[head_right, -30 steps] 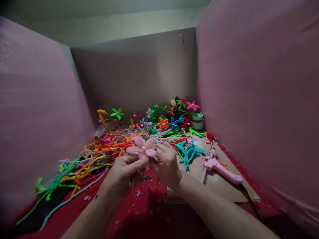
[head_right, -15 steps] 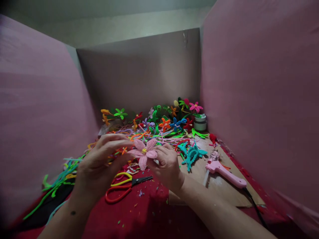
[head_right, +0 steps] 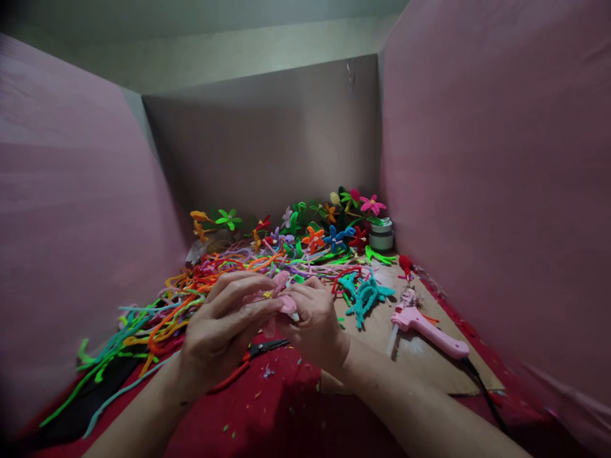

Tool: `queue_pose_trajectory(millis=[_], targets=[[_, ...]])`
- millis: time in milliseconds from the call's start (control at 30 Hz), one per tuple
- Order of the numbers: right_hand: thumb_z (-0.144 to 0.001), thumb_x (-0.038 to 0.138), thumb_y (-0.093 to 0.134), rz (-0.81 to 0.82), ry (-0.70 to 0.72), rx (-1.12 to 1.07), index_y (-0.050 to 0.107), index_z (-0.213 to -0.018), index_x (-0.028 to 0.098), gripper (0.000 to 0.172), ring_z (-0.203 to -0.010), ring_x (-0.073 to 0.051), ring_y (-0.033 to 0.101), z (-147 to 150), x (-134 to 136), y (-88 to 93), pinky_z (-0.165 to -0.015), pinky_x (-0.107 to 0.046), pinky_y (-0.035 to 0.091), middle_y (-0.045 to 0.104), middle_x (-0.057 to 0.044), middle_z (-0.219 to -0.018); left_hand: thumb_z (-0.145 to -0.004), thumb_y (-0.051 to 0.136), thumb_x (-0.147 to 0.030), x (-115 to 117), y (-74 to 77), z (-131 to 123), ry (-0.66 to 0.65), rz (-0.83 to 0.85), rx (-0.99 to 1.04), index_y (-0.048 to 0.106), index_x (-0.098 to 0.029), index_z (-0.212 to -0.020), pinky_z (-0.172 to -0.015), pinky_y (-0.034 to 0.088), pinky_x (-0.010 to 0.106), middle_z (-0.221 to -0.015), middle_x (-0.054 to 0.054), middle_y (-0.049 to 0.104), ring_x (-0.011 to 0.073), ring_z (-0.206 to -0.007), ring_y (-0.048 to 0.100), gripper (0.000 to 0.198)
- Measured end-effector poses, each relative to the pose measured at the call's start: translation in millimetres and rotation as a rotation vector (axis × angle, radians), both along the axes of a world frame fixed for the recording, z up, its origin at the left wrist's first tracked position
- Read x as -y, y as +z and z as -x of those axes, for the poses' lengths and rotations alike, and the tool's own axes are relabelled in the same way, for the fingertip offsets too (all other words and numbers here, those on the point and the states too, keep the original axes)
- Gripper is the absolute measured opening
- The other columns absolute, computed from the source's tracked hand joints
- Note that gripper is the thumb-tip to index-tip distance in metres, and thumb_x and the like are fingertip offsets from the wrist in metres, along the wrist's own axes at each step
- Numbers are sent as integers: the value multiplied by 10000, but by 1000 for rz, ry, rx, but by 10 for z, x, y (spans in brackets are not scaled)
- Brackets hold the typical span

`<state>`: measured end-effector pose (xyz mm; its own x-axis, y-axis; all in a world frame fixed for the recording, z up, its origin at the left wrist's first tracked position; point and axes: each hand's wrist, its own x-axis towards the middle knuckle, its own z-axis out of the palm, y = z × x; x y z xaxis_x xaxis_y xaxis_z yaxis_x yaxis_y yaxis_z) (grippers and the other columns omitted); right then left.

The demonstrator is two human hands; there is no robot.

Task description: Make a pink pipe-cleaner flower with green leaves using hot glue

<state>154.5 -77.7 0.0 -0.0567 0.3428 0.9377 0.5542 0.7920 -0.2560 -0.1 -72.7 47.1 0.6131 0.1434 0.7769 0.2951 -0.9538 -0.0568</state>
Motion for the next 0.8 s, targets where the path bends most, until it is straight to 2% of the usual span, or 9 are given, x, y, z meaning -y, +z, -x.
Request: queue_pose_trajectory(millis=[100, 167, 233, 333, 433, 533, 600, 667, 800], targets=[[-690, 64, 493, 2, 25, -40, 577, -653, 193, 159, -633, -150, 566, 4, -6, -18, -647, -319, 415, 638, -7, -637, -746, 567, -45, 24, 33, -17, -14, 19, -5, 635, -262, -1029, -866, 420, 355, -1096, 57, 584, 198, -1041, 475, 363], [-712, 109, 537, 116, 84, -135, 602, -653, 196, 124, -612, -145, 546, 1, -8, -12, -617, -305, 416, 616, 3, -612, -747, 594, -101, 38, 85, 0, 13, 85, 95, 651, -274, -971, -864, 416, 339, -1064, 35, 592, 186, -1010, 495, 288], [-726, 183, 589, 323, 202, -337, 624, -650, 199, 86, -582, -133, 517, -8, -22, 7, -570, -283, 412, 598, 13, -607, -775, 573, -159, 28, 124, 31, 107, 233, 349, 644, -268, -936, -840, 424, 306, -1017, 14, 596, 162, -956, 526, 207], [-700, 239, 645, 596, 440, -721, 639, -626, 200, 83, -498, -96, 447, -18, -70, 41, -480, -244, 371, 555, 39, -571, -797, 544, -240, -36, 108, 46, 269, 588, 695, 603, -224, -926, -724, 447, 242, -878, 2, 610, 128, -807, 561, 143], [-638, 245, 706, 727, 586, -919, 655, -626, 197, 72, -427, -58, 345, -3, -115, 68, -396, -211, 277, 514, 57, -534, -747, 599, -291, -98, 22, -38, 227, 927, 579, 578, -174, -869, -688, 454, 239, -802, 12, 623, 132, -742, 577, 170], [-610, 246, 731, 741, 616, -968, 662, -615, 198, 84, -451, -65, 387, 36, -133, 85, -403, -209, 303, 556, 44, -567, -718, 624, -299, -115, -74, -183, 121, 1047, 381, 550, -174, -890, -706, 464, 274, -840, 35, 641, 160, -762, 600, 225], [-627, 253, 721, 747, 630, -986, 673, -642, 210, 66, -494, -90, 459, 56, -141, 82, -434, -223, 355, 585, 36, -592, -706, 631, -247, -123, -143, -270, 111, 1018, 310, 528, -187, -906, -699, 460, 279, -859, 37, 645, 172, -776, 606, 234], [-649, 245, 708, 716, 609, -973, 687, -686, 224, 48, -549, -109, 512, 63, -159, 67, -485, -238, 404, 609, 34, -622, -731, 583, -190, -147, -224, -330, 214, 877, 267, 516, -203, -901, -700, 445, 287, -873, 38, 642, 181, -777, 604, 183], [-676, 220, 686, 558, 481, -824, 705, -738, 229, 66, -743, -147, 564, 48, -213, 34, -723, -302, 461, 653, 14, -758, -813, 402, -121, -244, -378, -372, 323, 606, 191, 472, -189, -953, -702, 429, 305, -877, 88, 613, 204, -801, 590, 171]])
